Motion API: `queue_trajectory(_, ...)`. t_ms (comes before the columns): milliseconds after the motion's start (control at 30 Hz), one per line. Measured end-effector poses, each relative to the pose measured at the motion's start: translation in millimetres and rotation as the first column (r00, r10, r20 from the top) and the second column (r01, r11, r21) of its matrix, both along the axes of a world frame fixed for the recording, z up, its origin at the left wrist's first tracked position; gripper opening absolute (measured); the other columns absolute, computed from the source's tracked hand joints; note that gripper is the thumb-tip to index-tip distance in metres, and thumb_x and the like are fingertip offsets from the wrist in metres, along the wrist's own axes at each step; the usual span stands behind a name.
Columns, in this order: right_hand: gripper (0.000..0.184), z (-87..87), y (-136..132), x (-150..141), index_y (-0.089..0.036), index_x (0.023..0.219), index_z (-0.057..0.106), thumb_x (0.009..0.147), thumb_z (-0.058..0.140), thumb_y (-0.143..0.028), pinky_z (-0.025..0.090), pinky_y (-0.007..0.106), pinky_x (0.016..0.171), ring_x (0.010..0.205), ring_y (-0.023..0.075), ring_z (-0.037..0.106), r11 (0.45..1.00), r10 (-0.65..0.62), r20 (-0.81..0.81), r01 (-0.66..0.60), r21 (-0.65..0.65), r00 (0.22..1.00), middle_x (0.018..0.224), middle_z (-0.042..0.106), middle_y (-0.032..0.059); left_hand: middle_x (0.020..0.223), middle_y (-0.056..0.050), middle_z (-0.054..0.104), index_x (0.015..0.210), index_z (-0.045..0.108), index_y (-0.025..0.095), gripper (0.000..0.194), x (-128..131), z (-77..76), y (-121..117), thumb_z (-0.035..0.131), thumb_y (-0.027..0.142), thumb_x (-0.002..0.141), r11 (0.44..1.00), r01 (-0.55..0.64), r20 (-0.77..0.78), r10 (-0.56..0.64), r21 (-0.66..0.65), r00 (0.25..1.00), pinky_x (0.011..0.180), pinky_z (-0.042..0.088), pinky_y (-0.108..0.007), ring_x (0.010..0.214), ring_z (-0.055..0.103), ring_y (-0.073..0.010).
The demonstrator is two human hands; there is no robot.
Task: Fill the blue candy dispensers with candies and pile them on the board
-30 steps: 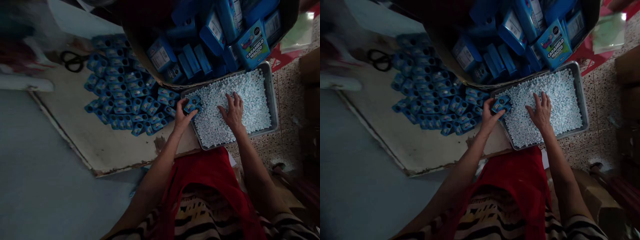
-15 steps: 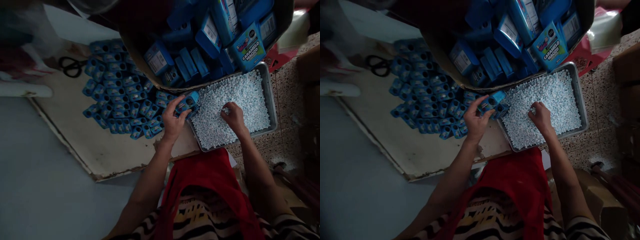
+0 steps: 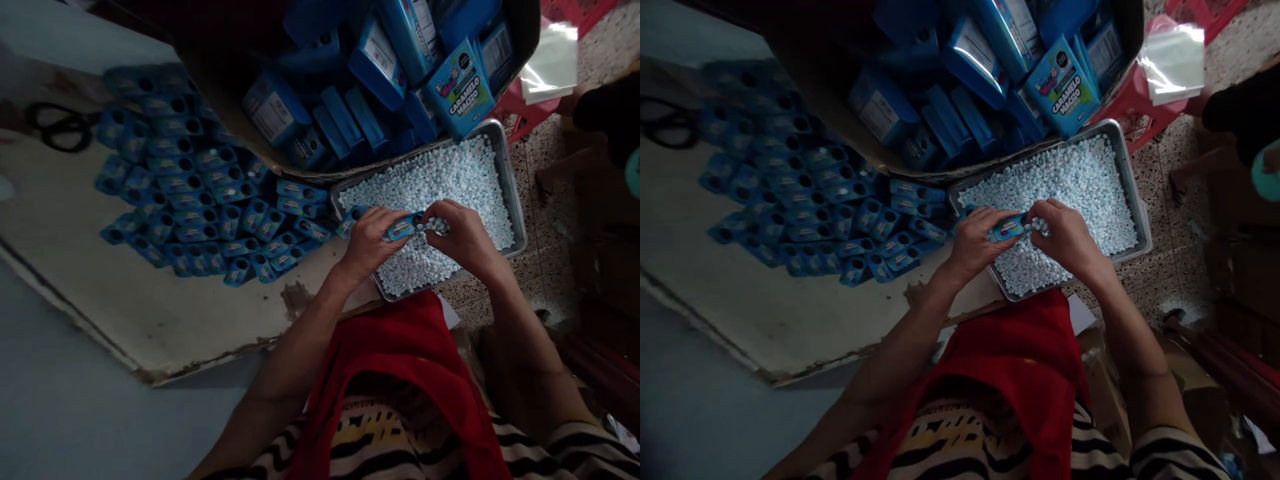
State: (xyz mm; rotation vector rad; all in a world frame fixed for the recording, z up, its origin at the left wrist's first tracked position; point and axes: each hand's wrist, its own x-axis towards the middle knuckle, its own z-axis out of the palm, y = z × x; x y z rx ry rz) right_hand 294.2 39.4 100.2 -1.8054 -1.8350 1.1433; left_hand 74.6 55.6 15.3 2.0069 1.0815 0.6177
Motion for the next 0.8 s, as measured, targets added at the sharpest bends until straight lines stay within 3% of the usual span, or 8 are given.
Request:
queue_trajectory(200, 0.026, -21.3, -2.0, -1.8, -0.024, 0.110, 0.075, 0.086, 0.076, -0.014, 0.052, 0.035, 0.088, 0.098, 0.0221, 0.069, 1.000, 0.003, -0.029, -0.003, -0.012, 1.000, 0.107, 0.076, 0.0051, 0.115, -0.006, 0.081, 0.129, 0.074, 0.024, 0.037, 5.7, -3.4, -2.9, 0.081, 0.036, 0.095, 1.000, -0.012, -0.007, 0.012, 0.007, 1.000, 0.099, 0.057, -0.038, 0.109, 0.073, -0.0239)
queue_trajectory(333, 0.023, -30.3, -10.4, 1.7, -0.025, 0.105, 0.077, 0.083, 0.085, -0.025, 0.052, 0.032, 0.082, 0.089, 0.0177, 0.066, 0.972, -0.233, -0.228, 0.220, -0.081, 0.945, 0.095, 0.074, 0.0007, 0.114, -0.006, 0.081, 0.128, 0.075, 0.024, 0.035, 12.0, -6.2, -4.8, 0.081, 0.032, 0.095, 0.999, -0.039, -0.002, 0.039, -0.010, 0.999, 0.100, 0.057, -0.039, 0.109, 0.073, -0.0240)
queue_trajectory(400, 0.021, -39.0, -16.2, 9.3, -0.025, 0.100, 0.075, 0.082, 0.085, -0.031, 0.048, 0.027, 0.069, 0.073, 0.0120, 0.058, 0.894, -0.447, -0.366, 0.394, -0.213, 0.816, 0.082, 0.067, -0.0028, 0.115, -0.006, 0.080, 0.128, 0.075, 0.024, 0.035, 15.3, -8.3, -5.7, 0.082, 0.032, 0.094, 0.997, -0.067, 0.025, 0.068, -0.046, 0.997, 0.102, 0.057, -0.040, 0.110, 0.072, -0.0242)
queue_trajectory(467, 0.025, -49.2, -22.6, 21.0, -0.024, 0.094, 0.070, 0.079, 0.086, -0.037, 0.039, 0.022, 0.056, 0.060, 0.0079, 0.046, 0.763, -0.646, -0.480, 0.503, -0.406, 0.594, 0.072, 0.058, -0.0059, 0.118, -0.007, 0.080, 0.128, 0.074, 0.024, 0.035, 16.4, -10.3, -8.2, 0.081, 0.033, 0.095, 0.986, -0.126, 0.065, 0.133, -0.106, 0.989, 0.104, 0.057, -0.041, 0.113, 0.072, -0.0244)
queue_trajectory(533, 0.031, -58.0, -29.5, 33.5, -0.024, 0.089, 0.064, 0.074, 0.087, -0.040, 0.030, 0.021, 0.047, 0.053, 0.0064, 0.036, 0.645, -0.763, -0.512, 0.507, -0.571, 0.394, 0.068, 0.053, -0.0075, 0.123, -0.008, 0.079, 0.127, 0.074, 0.023, 0.035, 12.9, -10.3, -15.7, 0.080, 0.036, 0.095, 0.968, -0.175, 0.108, 0.196, -0.181, 0.975, 0.107, 0.057, -0.041, 0.118, 0.072, -0.0247)
queue_trajectory(567, 0.032, -61.4, -33.0, 38.7, -0.025, 0.088, 0.062, 0.074, 0.086, -0.041, 0.029, 0.021, 0.045, 0.052, 0.0064, 0.033, 0.609, -0.793, -0.505, 0.486, -0.627, 0.343, 0.068, 0.053, -0.0074, 0.125, -0.008, 0.079, 0.127, 0.074, 0.023, 0.034, 9.0, -9.3, -22.4, 0.080, 0.037, 0.096, 0.958, -0.185, 0.132, 0.217, -0.220, 0.967, 0.108, 0.057, -0.042, 0.120, 0.072, -0.0249)
queue_trajectory(700, 0.033, -68.3, -44.3, 43.4, -0.026, 0.085, 0.057, 0.083, 0.078, -0.051, 0.030, 0.022, 0.039, 0.048, 0.0079, 0.036, 0.557, -0.829, -0.452, 0.418, -0.718, 0.330, 0.067, 0.056, -0.0051, 0.128, -0.010, 0.078, 0.127, 0.073, 0.023, 0.036, -23.1, -0.4, -71.8, 0.075, 0.043, 0.097, 0.885, -0.256, 0.159, 0.338, -0.389, 0.928, 0.107, 0.058, -0.040, 0.121, 0.073, -0.0254)
queue_trajectory(800, 0.042, -70.1, -43.7, 28.1, -0.025, 0.082, 0.055, 0.081, 0.080, -0.059, 0.028, 0.020, 0.036, 0.044, 0.0072, 0.037, 0.543, -0.834, -0.433, 0.369, -0.754, 0.343, 0.062, 0.055, -0.0057, 0.123, -0.009, 0.078, 0.127, 0.070, 0.023, 0.040, -60.4, -0.7, -120.3, 0.073, 0.046, 0.094, 0.728, -0.517, 0.024, 0.589, -0.450, 0.808, 0.099, 0.061, -0.039, 0.110, 0.075, -0.0251)
